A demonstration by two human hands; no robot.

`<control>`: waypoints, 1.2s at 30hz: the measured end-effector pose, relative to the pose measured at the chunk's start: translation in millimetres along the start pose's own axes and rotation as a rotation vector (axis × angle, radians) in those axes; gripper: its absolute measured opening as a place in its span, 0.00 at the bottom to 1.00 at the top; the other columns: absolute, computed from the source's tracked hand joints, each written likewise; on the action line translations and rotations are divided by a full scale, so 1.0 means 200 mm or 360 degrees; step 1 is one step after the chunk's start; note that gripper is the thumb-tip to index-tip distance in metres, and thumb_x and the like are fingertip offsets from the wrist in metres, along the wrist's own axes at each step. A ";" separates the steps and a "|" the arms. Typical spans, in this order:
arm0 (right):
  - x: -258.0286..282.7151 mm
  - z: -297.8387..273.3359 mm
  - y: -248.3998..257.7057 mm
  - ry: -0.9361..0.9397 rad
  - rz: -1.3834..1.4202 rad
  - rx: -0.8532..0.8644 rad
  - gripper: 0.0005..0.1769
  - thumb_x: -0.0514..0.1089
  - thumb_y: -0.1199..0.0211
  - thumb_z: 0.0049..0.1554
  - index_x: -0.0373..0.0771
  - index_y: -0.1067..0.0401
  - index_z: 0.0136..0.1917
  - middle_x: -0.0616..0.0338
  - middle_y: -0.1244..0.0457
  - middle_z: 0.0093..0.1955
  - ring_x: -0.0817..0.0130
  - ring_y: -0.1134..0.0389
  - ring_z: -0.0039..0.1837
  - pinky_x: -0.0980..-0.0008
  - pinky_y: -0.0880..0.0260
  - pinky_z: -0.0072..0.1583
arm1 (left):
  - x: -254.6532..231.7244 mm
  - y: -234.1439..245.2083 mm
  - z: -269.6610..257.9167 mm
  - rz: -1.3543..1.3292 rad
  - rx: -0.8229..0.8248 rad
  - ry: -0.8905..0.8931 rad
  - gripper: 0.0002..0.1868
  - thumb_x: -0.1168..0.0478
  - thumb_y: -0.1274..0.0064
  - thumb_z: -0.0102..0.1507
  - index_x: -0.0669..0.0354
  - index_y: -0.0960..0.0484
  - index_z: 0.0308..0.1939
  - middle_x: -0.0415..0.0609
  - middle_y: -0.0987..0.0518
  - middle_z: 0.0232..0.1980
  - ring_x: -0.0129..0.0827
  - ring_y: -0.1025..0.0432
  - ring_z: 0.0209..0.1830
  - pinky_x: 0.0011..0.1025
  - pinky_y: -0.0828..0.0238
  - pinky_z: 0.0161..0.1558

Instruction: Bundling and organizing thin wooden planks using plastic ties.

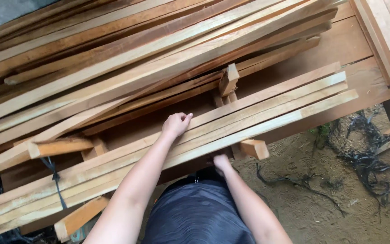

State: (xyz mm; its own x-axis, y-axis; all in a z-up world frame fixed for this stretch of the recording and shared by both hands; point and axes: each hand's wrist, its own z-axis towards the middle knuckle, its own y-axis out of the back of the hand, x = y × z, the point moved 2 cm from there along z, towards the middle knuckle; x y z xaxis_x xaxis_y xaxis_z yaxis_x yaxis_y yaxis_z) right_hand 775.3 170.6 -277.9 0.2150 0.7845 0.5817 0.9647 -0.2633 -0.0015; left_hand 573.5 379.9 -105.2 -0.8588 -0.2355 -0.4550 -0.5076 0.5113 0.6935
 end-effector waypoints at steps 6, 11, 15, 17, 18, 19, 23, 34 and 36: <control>0.53 -0.41 -0.11 -0.0439 0.1334 0.0001 0.16 0.40 0.48 0.64 0.33 0.30 0.63 0.39 0.34 0.60 0.34 0.33 0.62 0.34 0.32 0.59 | 0.05 -0.12 0.26 -0.0080 0.0500 0.0296 0.35 0.27 0.53 0.59 0.51 0.10 0.46 0.55 0.15 0.53 0.51 0.26 0.63 0.49 0.29 0.62; 0.51 -0.27 -0.12 -0.0513 0.1247 -0.0051 0.17 0.41 0.49 0.65 0.33 0.31 0.63 0.40 0.34 0.59 0.37 0.32 0.59 0.39 0.32 0.55 | -0.27 0.11 0.14 0.0012 0.1088 0.0524 0.49 0.26 0.53 0.57 0.64 0.22 0.66 0.58 0.27 0.70 0.46 0.36 0.74 0.41 0.41 0.73; 0.49 -0.21 -0.13 -0.0561 0.1242 -0.0141 0.17 0.42 0.50 0.65 0.32 0.31 0.64 0.41 0.34 0.58 0.38 0.32 0.56 0.42 0.32 0.53 | -0.13 -0.14 0.32 0.0008 0.1184 0.0509 0.48 0.25 0.54 0.58 0.62 0.22 0.65 0.56 0.26 0.70 0.45 0.36 0.74 0.41 0.42 0.74; 0.46 -0.20 -0.12 -0.0563 0.1197 -0.0184 0.18 0.42 0.50 0.65 0.32 0.32 0.64 0.42 0.35 0.57 0.40 0.32 0.54 0.45 0.32 0.51 | -0.22 -0.11 0.29 -0.0138 0.1212 0.0558 0.46 0.26 0.51 0.57 0.60 0.21 0.64 0.57 0.26 0.70 0.45 0.36 0.74 0.40 0.40 0.73; 0.46 -0.18 -0.13 -0.0562 0.1205 -0.0196 0.18 0.42 0.50 0.65 0.32 0.32 0.64 0.42 0.35 0.57 0.40 0.32 0.54 0.45 0.32 0.51 | -0.25 -0.10 0.29 -0.0131 0.1223 0.0551 0.46 0.26 0.51 0.57 0.60 0.21 0.64 0.57 0.26 0.70 0.45 0.36 0.74 0.40 0.40 0.73; 0.46 -0.16 -0.14 -0.0566 0.1177 -0.0211 0.18 0.43 0.51 0.65 0.32 0.32 0.64 0.42 0.35 0.57 0.41 0.32 0.53 0.47 0.32 0.50 | -0.27 -0.09 0.28 -0.0188 0.1242 0.0564 0.48 0.24 0.50 0.56 0.58 0.21 0.64 0.55 0.26 0.71 0.43 0.36 0.74 0.39 0.40 0.73; 0.40 -0.16 -0.13 -0.0572 0.1088 -0.0252 0.19 0.44 0.52 0.66 0.32 0.33 0.65 0.43 0.35 0.55 0.43 0.32 0.50 0.51 0.32 0.46 | -0.47 0.05 0.20 -0.0361 0.1273 0.0579 0.49 0.25 0.50 0.57 0.59 0.24 0.67 0.56 0.28 0.73 0.42 0.38 0.76 0.38 0.42 0.74; 0.32 -0.10 -0.09 -0.0566 0.0794 -0.0278 0.21 0.46 0.54 0.66 0.32 0.34 0.66 0.46 0.36 0.52 0.49 0.31 0.42 0.62 0.32 0.38 | -0.10 -0.35 0.48 -0.0526 0.0548 0.0203 0.15 0.39 0.40 0.58 0.32 0.10 0.44 0.36 0.13 0.46 0.31 0.21 0.51 0.31 0.24 0.54; 0.30 -0.11 -0.06 -0.0545 0.0747 -0.0272 0.21 0.47 0.54 0.67 0.32 0.35 0.66 0.46 0.36 0.52 0.50 0.31 0.41 0.63 0.32 0.37 | -0.16 -0.30 0.45 -0.0564 0.0262 0.0055 0.09 0.49 0.35 0.57 0.30 0.10 0.42 0.34 0.13 0.40 0.27 0.19 0.44 0.28 0.22 0.47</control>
State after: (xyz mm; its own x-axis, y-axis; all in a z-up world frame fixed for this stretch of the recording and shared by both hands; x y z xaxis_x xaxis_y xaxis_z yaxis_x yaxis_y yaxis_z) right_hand 773.3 208.9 -225.6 0.6757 0.6915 0.2555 0.7231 -0.6892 -0.0471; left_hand 637.3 431.6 -182.0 -0.6354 -0.4474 -0.6293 -0.7577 0.5184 0.3965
